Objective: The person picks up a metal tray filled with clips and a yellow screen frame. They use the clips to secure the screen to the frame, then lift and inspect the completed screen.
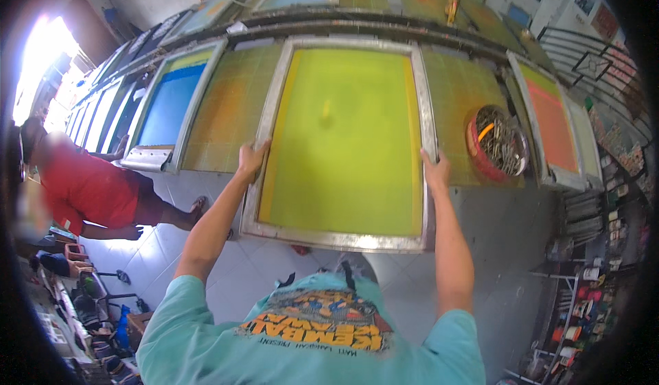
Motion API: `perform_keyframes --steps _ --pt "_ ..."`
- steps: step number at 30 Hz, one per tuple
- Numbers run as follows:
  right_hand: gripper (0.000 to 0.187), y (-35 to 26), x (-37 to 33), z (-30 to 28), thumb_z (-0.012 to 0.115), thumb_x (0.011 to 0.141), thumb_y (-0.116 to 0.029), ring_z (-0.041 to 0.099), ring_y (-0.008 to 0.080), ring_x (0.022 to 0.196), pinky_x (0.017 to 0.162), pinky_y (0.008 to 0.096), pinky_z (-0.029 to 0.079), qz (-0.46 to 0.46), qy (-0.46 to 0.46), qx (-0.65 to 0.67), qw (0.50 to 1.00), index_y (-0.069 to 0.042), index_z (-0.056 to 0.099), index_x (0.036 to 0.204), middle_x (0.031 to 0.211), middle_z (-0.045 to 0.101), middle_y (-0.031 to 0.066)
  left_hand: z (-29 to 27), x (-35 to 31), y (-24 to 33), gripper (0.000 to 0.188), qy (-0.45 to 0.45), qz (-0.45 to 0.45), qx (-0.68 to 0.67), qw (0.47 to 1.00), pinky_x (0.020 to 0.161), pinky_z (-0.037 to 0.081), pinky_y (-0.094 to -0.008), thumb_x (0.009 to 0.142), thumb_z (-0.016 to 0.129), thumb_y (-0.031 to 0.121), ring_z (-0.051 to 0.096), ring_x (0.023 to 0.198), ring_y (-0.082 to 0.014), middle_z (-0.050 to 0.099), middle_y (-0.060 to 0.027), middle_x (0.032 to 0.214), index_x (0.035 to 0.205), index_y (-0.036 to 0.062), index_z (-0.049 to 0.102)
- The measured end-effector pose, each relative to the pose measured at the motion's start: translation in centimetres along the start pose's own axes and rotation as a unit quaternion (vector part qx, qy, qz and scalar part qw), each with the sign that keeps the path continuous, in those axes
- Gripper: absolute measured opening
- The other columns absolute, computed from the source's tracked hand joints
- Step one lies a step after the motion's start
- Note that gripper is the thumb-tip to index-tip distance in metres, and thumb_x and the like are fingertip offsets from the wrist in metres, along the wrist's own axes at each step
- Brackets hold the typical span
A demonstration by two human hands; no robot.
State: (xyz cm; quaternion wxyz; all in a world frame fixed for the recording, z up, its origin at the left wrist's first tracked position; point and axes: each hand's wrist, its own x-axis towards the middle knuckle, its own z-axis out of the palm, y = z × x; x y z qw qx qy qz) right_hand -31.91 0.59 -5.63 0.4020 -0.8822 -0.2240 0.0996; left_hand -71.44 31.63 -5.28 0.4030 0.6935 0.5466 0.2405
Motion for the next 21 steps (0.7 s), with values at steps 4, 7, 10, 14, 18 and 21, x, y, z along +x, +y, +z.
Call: perform_keyframes --steps 4,7,10,14,18,21 --pt "0.078 0.2 4.6 1.6 0.071 0.085 -0.049 0.057 0.0407 0.12 0.103 0.0425 0.043 -0.024 0.018 -0.006 1.0 0.014 0.055 0.127 0.124 0.06 0.0336 2.9 4.6 -1.0 0.081 0.042 0.025 0.016 0.999 0.094 0.049 -0.0368 0.082 0.075 0.05 0.066 0.107 -0.0331 0.065 -0.0334 0.113 0.123 -0.017 0.056" --pt "0.076 -0.5 5.5 2.3 0.07 0.087 -0.047 0.059 0.0375 0.119 0.103 0.0401 0.042 0.003 -0.011 0.012 1.0 0.015 0.054 0.127 0.124 0.061 0.0312 4.0 5.9 -1.4 0.081 0.059 0.026 0.082 0.995 0.098 0.047 -0.036 0.083 0.075 0.049 0.064 0.112 -0.0341 0.063 -0.0346 0.117 0.125 -0.0173 0.055" --pt "0.074 0.2 7.0 2.7 0.069 0.089 -0.045 0.059 0.037 0.118 0.103 0.0398 0.042 0.01 -0.007 0.015 1.0 0.016 0.054 0.128 0.124 0.061 0.0307 4.4 7.2 0.4 0.079 0.028 0.018 0.055 0.998 0.099 0.046 -0.0357 0.085 0.075 0.045 0.063 0.113 -0.0326 0.063 -0.033 0.119 0.127 -0.0177 0.053" --pt "0.072 -2.1 8.8 2.9 0.068 0.09 -0.041 0.056 0.0403 0.122 0.105 0.0407 0.04 0.009 -0.028 0.008 1.0 0.016 0.05 0.131 0.127 0.058 0.0339 4.2 8.3 2.7 0.071 0.013 -0.007 -0.017 1.0 0.097 0.047 -0.0339 0.087 0.075 0.035 0.063 0.109 -0.0267 0.066 -0.0254 0.117 0.129 -0.0177 0.051" --pt "0.071 -0.7 10.9 3.8 0.067 0.091 -0.038 0.056 0.0381 0.122 0.105 0.0413 0.04 0.032 -0.043 -0.002 0.999 0.016 0.048 0.132 0.129 0.058 0.0321 4.3 9.0 4.0 0.069 -0.022 -0.065 -0.094 0.993 0.094 0.047 -0.0315 0.089 0.075 0.029 0.061 0.104 -0.0207 0.066 -0.0198 0.114 0.132 -0.0176 0.048" --pt "0.069 -1.1 11.3 3.3 0.069 0.091 -0.034 0.057 0.035 0.122 0.105 0.0401 0.04 0.043 -0.07 0.032 0.996 0.016 0.048 0.133 0.129 0.058 0.0301 4.1 9.7 1.8 0.07 -0.041 -0.088 -0.069 0.993 0.09 0.048 -0.03 0.088 0.076 0.027 0.061 0.104 -0.0176 0.065 -0.0187 0.115 0.133 -0.0178 0.045"
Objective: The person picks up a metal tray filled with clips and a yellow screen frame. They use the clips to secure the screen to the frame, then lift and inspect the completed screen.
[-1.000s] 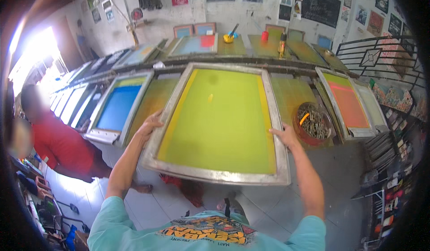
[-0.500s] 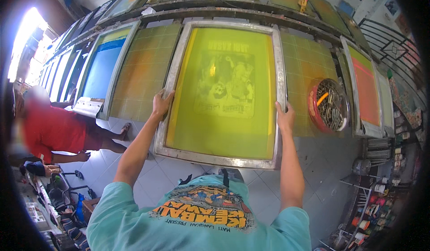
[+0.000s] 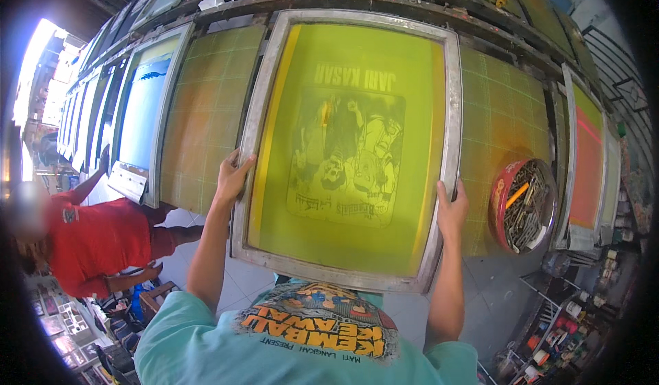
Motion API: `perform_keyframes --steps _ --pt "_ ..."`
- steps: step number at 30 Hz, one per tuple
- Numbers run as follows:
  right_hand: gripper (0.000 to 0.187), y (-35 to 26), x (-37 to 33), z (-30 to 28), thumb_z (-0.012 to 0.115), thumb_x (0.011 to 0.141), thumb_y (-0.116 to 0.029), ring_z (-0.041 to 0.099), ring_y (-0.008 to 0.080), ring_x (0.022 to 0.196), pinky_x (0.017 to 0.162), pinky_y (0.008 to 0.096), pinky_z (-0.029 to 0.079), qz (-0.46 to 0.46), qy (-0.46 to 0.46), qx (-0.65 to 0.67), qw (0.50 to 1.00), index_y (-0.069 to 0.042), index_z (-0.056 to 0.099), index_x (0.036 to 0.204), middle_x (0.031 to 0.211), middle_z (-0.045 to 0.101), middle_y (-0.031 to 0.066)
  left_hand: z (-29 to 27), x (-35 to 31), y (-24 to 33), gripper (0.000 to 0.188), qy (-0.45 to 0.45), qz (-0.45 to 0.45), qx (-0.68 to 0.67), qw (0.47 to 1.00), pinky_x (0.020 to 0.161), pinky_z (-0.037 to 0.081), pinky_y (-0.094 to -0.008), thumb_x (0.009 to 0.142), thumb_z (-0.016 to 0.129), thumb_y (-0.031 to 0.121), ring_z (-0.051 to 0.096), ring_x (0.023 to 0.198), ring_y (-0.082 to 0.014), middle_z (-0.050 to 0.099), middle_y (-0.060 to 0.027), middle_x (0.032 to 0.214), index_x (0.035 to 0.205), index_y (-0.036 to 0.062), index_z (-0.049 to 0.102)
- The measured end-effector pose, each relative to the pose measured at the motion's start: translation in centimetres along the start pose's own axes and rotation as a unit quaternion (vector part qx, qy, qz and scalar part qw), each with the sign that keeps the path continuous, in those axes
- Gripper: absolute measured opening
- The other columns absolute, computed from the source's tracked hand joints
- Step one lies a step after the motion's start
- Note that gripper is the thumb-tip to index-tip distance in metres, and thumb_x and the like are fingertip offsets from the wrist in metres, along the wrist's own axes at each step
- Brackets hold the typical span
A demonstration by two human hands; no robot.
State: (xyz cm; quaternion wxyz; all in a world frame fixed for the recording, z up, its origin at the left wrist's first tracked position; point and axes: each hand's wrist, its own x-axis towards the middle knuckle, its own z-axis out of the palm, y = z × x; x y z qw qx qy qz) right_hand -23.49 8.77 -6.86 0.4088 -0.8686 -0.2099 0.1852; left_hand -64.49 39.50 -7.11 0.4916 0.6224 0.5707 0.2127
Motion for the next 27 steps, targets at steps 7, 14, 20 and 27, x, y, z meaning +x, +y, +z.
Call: perform_keyframes --steps 7,14,20,27 --pt "0.068 -0.4 2.2 0.1 0.068 0.093 -0.029 0.053 0.0288 0.124 0.107 0.0361 0.038 0.022 -0.064 0.027 0.997 0.016 0.042 0.137 0.135 0.055 0.0255 -2.1 1.7 3.0 0.067 -0.134 -0.084 -0.094 0.983 0.094 0.047 -0.0292 0.089 0.075 0.024 0.061 0.106 -0.0185 0.065 -0.0176 0.114 0.133 -0.0167 0.043" --pt "0.064 -0.3 6.4 0.9 0.064 0.097 -0.028 0.053 0.0229 0.12 0.105 0.0336 0.038 0.092 -0.039 0.037 0.994 0.013 0.04 0.14 0.133 0.056 0.0198 0.8 11.4 4.2 0.089 -0.065 -0.085 -0.067 0.992 0.099 0.044 -0.0297 0.087 0.078 0.032 0.059 0.11 -0.0206 0.061 -0.0243 0.121 0.141 -0.0204 0.031" --pt "0.053 -3.7 8.9 2.1 0.061 0.098 -0.02 0.054 0.0198 0.115 0.102 0.0326 0.039 0.066 -0.065 0.072 0.993 0.007 0.044 0.14 0.128 0.059 0.0152 1.7 13.4 6.5 0.055 -0.099 -0.055 -0.086 0.99 0.082 0.044 -0.0245 0.09 0.074 0.032 0.056 0.091 -0.0079 0.065 -0.0075 0.099 0.117 -0.0123 0.055" --pt "0.065 -2.2 12.2 1.6 0.061 0.099 -0.03 0.046 0.0237 0.128 0.109 0.0344 0.033 0.131 -0.021 0.09 0.987 0.01 0.037 0.145 0.14 0.05 0.0194 2.4 14.2 8.6 0.057 -0.079 -0.091 -0.082 0.989 0.086 0.044 -0.0226 0.089 0.075 0.032 0.058 0.092 -0.0098 0.066 -0.009 0.101 0.119 -0.0126 0.055"
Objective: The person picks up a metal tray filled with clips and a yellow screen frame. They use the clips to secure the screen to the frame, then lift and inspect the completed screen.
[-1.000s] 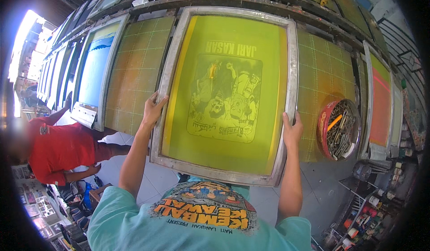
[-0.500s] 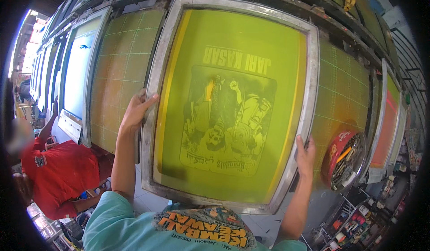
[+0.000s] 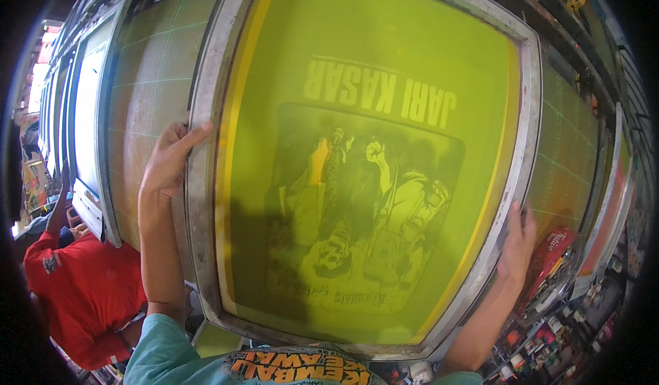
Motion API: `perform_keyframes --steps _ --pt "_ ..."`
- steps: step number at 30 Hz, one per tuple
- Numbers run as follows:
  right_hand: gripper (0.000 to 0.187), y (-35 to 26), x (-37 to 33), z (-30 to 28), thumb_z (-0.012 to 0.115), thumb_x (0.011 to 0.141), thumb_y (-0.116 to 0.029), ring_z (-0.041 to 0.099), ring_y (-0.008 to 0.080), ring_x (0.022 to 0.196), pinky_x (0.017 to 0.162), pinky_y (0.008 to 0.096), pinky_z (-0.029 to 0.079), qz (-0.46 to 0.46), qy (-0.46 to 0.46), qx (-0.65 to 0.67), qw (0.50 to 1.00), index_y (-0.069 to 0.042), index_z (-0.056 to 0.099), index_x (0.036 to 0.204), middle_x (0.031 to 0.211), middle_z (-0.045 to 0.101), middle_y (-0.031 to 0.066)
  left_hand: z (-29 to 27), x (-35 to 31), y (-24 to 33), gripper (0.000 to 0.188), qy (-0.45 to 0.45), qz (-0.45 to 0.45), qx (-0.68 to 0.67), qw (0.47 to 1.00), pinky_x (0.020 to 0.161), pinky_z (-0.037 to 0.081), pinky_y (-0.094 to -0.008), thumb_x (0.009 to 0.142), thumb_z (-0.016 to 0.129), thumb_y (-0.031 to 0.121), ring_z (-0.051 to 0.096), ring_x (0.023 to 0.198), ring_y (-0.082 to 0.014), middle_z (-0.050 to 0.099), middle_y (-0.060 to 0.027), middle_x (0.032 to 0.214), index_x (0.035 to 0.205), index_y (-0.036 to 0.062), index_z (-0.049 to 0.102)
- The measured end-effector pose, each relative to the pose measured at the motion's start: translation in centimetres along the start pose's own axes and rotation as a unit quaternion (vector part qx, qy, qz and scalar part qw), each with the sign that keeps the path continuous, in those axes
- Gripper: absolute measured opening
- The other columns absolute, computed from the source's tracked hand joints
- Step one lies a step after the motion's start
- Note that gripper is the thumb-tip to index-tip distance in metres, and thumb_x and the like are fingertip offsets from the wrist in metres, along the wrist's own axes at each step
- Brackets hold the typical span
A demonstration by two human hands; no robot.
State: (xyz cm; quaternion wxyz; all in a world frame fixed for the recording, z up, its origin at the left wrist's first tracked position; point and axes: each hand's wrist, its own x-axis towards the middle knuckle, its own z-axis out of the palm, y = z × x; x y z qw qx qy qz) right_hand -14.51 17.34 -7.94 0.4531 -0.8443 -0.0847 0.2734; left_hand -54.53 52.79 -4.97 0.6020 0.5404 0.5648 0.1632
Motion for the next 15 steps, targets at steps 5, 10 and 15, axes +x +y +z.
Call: perform_keyframes --steps 5,10,15 --pt "0.072 -2.0 1.0 1.5 0.062 0.098 -0.033 0.041 0.0271 0.135 0.114 0.0362 0.028 -0.012 -0.006 -0.023 1.0 0.012 0.033 0.145 0.146 0.043 0.0231 -0.7 2.7 0.2 0.056 -0.01 0.0 0.074 0.997 0.089 0.044 -0.0249 0.09 0.074 0.032 0.058 0.095 -0.0115 0.066 -0.0088 0.102 0.119 -0.012 0.056" --pt "0.075 -2.2 0.8 1.9 0.065 0.096 -0.032 0.037 0.0267 0.139 0.116 0.0365 0.025 0.007 0.02 -0.026 0.999 0.011 0.03 0.147 0.149 0.039 0.0232 -0.3 2.5 0.3 0.056 -0.019 0.0 0.043 0.999 0.095 0.041 -0.0277 0.09 0.074 0.031 0.056 0.1 -0.0114 0.065 -0.0092 0.107 0.122 -0.0117 0.055" --pt "0.075 -1.1 1.5 0.9 0.065 0.096 -0.031 0.036 0.0258 0.139 0.116 0.0362 0.025 0.014 0.005 -0.002 1.0 0.011 0.03 0.148 0.149 0.04 0.0221 -0.5 2.5 -0.5 0.062 -0.025 0.026 0.01 0.999 0.103 0.038 -0.0306 0.09 0.074 0.028 0.055 0.108 -0.0132 0.064 -0.0105 0.114 0.13 -0.0116 0.049"
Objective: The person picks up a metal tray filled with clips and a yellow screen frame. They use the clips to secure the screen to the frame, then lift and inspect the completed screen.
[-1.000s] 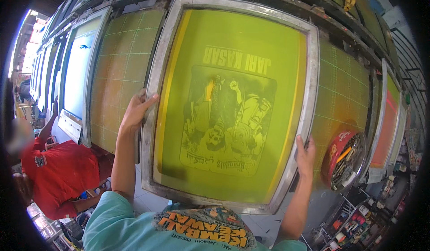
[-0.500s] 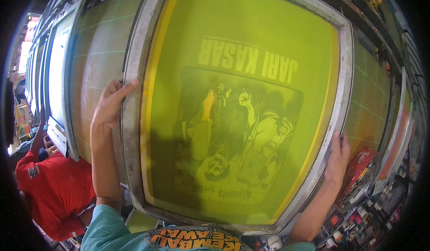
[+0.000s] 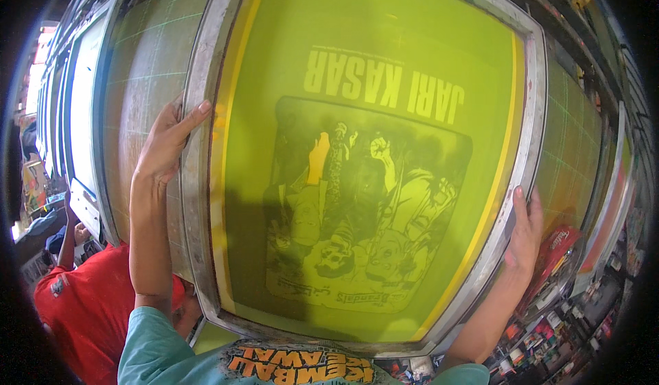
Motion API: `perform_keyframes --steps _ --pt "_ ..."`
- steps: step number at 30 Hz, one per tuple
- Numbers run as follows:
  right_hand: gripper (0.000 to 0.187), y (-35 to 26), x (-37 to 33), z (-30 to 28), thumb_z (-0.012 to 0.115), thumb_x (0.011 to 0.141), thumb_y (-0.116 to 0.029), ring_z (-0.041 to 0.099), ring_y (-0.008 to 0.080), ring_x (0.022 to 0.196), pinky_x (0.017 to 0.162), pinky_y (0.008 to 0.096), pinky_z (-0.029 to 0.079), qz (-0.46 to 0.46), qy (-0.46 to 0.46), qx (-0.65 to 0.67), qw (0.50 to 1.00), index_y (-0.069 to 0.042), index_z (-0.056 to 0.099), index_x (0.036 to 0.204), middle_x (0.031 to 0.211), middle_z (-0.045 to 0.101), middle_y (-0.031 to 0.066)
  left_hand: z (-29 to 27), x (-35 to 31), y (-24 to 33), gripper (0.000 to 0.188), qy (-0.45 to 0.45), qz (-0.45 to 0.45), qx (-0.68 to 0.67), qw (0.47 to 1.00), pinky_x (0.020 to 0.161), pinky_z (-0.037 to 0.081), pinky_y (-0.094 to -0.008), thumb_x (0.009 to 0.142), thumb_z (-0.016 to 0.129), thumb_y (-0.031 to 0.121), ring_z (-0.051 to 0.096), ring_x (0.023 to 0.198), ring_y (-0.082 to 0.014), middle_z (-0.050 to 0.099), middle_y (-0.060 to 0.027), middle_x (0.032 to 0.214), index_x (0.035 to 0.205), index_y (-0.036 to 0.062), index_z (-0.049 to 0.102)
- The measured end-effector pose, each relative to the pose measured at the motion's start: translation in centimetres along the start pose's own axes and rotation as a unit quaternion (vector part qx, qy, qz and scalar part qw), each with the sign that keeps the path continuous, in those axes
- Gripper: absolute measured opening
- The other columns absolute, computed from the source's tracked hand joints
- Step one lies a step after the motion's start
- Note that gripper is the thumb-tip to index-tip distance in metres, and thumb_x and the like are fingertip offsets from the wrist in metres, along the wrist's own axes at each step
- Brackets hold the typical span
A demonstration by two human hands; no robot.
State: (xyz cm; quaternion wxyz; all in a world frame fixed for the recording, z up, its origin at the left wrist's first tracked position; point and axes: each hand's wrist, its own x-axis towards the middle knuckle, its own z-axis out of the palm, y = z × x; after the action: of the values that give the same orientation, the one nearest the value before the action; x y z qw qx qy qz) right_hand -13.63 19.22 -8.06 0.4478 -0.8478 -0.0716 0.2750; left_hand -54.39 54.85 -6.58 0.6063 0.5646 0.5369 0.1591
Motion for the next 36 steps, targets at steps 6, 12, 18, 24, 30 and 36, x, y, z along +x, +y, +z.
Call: perform_keyframes --steps 6,12,18,24,30,36 --pt "0.074 0.1 -0.2 -0.2 0.064 0.096 -0.031 0.038 0.0252 0.138 0.116 0.0362 0.026 -0.004 -0.016 0.014 1.0 0.011 0.031 0.147 0.148 0.041 0.0213 0.0 -0.1 0.2 0.069 -0.033 -0.014 -0.016 0.999 0.106 0.037 -0.031 0.091 0.074 0.027 0.054 0.116 -0.0163 0.062 -0.0144 0.12 0.136 -0.014 0.042" --pt "0.073 -0.1 -0.3 0.1 0.064 0.097 -0.03 0.038 0.0255 0.137 0.116 0.0363 0.026 -0.002 0.014 -0.017 1.0 0.011 0.031 0.147 0.149 0.04 0.021 -0.2 -0.1 -0.9 0.067 0.029 -0.004 0.012 0.999 0.105 0.038 -0.0311 0.091 0.074 0.026 0.056 0.111 -0.0161 0.063 -0.0128 0.116 0.135 -0.0143 0.043" --pt "0.068 -1.7 -1.5 1.0 0.063 0.098 -0.027 0.049 0.0228 0.128 0.108 0.0326 0.037 -0.004 -0.018 0.034 0.999 0.008 0.033 0.147 0.144 0.047 0.0187 0.0 -0.3 0.1 0.062 -0.024 0.003 -0.018 1.0 0.101 0.04 -0.0295 0.091 0.074 0.024 0.057 0.108 -0.014 0.064 -0.0103 0.112 0.133 -0.0118 0.046" --pt "0.077 -1.2 -1.2 0.7 0.066 0.095 -0.033 0.041 0.0257 0.135 0.115 0.0356 0.027 -0.017 0.004 -0.026 1.0 0.013 0.03 0.146 0.146 0.043 0.0234 0.5 -0.5 0.1 0.053 -0.009 0.03 0.01 0.999 0.096 0.042 -0.0286 0.093 0.072 0.027 0.057 0.104 -0.0126 0.065 -0.0097 0.11 0.127 -0.0093 0.052" --pt "0.077 -2.8 -2.1 1.9 0.066 0.095 -0.035 0.042 0.0254 0.135 0.114 0.0349 0.029 -0.006 0.014 -0.049 0.999 0.011 0.031 0.147 0.146 0.043 0.0227 1.2 -1.1 0.8 0.046 0.037 0.018 0.035 0.999 0.086 0.047 -0.028 0.094 0.07 0.026 0.061 0.097 -0.0115 0.067 -0.0094 0.104 0.121 -0.0091 0.056" --pt "0.079 -1.5 -1.0 0.9 0.066 0.094 -0.037 0.042 0.0254 0.135 0.113 0.0346 0.029 -0.015 -0.009 -0.036 0.999 0.012 0.031 0.147 0.147 0.043 0.0238 0.8 -0.7 -0.3 0.042 -0.001 0.046 -0.03 0.999 0.078 0.05 -0.0264 0.094 0.07 0.024 0.063 0.09 -0.0109 0.068 -0.0094 0.103 0.119 -0.0076 0.058"
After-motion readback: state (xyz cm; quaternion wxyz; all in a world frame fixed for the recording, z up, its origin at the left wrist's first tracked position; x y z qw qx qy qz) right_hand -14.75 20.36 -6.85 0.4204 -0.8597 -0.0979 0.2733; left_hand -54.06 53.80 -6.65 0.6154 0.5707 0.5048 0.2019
